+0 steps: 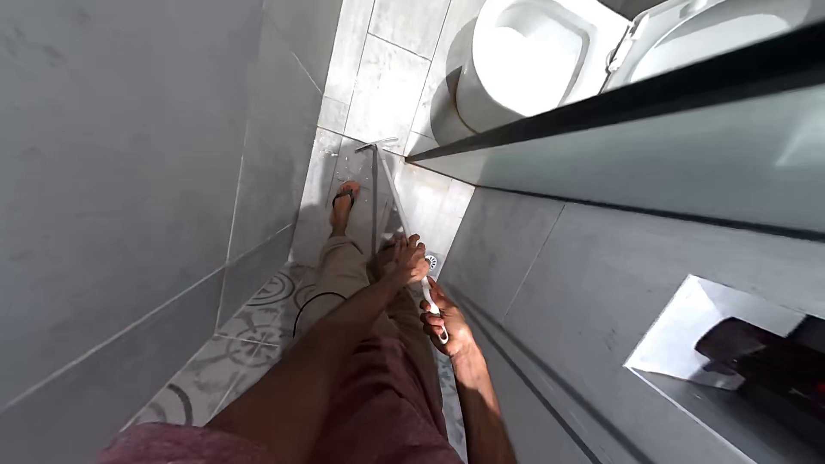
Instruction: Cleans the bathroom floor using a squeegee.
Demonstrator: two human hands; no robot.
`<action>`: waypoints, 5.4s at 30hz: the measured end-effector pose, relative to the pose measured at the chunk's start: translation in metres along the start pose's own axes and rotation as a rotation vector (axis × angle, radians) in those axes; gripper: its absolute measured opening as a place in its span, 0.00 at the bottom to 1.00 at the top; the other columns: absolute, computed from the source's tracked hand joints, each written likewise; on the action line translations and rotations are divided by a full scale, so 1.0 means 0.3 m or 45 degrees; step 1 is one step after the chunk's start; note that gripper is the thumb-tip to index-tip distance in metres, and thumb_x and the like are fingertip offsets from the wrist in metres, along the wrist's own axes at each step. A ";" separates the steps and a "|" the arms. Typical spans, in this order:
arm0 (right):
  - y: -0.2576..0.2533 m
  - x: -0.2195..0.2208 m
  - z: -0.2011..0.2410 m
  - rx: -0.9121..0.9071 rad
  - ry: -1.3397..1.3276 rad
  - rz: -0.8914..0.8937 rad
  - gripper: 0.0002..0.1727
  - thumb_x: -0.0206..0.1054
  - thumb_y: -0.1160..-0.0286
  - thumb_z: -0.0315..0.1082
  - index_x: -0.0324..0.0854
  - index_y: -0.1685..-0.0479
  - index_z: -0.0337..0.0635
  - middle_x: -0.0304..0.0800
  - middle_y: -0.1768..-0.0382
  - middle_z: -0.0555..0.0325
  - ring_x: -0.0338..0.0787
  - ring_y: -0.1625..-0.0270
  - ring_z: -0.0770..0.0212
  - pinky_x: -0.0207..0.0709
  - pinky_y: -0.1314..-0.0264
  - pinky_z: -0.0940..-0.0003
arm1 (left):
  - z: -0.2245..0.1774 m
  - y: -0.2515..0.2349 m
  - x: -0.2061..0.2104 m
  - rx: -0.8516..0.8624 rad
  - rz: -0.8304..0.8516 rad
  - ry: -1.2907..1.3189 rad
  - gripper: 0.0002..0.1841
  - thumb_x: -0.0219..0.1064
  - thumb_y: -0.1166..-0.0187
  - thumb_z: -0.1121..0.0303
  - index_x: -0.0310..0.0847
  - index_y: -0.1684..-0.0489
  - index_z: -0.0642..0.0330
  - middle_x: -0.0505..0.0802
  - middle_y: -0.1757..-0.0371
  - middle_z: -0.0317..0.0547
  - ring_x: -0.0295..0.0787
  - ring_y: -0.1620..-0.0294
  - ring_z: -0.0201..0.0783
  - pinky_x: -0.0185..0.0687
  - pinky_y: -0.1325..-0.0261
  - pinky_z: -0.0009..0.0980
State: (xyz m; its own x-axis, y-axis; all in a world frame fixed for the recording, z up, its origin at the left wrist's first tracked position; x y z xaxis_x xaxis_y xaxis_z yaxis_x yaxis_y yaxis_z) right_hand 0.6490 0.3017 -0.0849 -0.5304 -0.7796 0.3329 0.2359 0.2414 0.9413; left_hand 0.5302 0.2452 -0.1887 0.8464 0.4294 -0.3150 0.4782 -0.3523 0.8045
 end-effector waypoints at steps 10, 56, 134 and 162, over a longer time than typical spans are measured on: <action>0.138 -0.016 0.074 0.053 1.319 -0.087 0.33 0.58 0.10 0.35 0.53 0.08 0.54 0.85 0.56 0.52 0.83 0.78 0.61 0.80 0.82 0.65 | -0.012 0.208 0.069 -0.119 -0.216 0.272 0.19 0.63 0.19 0.63 0.81 0.32 0.56 0.72 0.15 0.58 0.52 0.09 0.65 0.47 0.13 0.66; -0.099 0.028 0.394 -0.202 3.022 -0.405 0.29 0.44 0.06 0.47 0.56 0.08 0.82 0.89 0.35 0.41 0.90 0.37 0.36 0.80 0.38 0.33 | 0.986 0.716 0.115 -0.722 -0.567 1.152 0.19 0.56 0.08 0.61 0.79 0.30 0.65 0.88 0.35 0.64 0.86 0.34 0.59 0.77 0.29 0.59; 0.198 -0.534 -0.047 -0.055 1.476 -1.098 0.27 0.47 0.04 0.45 0.65 0.09 0.59 0.89 0.36 0.36 0.90 0.40 0.36 0.79 0.34 0.37 | 1.046 0.556 -0.561 -0.382 -0.086 0.267 0.18 0.55 0.08 0.65 0.78 0.31 0.67 0.90 0.39 0.62 0.89 0.41 0.53 0.82 0.34 0.52; 0.084 -0.527 -0.016 0.033 2.116 -0.746 0.28 0.56 0.12 0.37 0.71 0.14 0.74 0.90 0.37 0.38 0.89 0.37 0.29 0.78 0.42 0.25 | 0.746 0.606 -0.511 -0.107 -0.408 0.277 0.15 0.53 0.08 0.67 0.83 0.38 0.65 0.94 0.46 0.54 0.93 0.46 0.47 0.86 0.39 0.51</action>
State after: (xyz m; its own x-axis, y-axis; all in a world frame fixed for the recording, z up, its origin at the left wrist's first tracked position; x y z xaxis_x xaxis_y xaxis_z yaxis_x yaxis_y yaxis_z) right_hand 0.7427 0.4284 -0.1140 0.7862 -0.4649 -0.4071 0.3152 -0.2649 0.9113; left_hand 0.5397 -0.0709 -0.1069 0.5833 0.6762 -0.4499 0.6817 -0.1065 0.7238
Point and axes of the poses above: each hand's wrist, its own y-axis away from the middle knuckle, its own x-axis out of the palm, z = x × y, the point moved 10 cm from there along -y, towards the middle knuckle
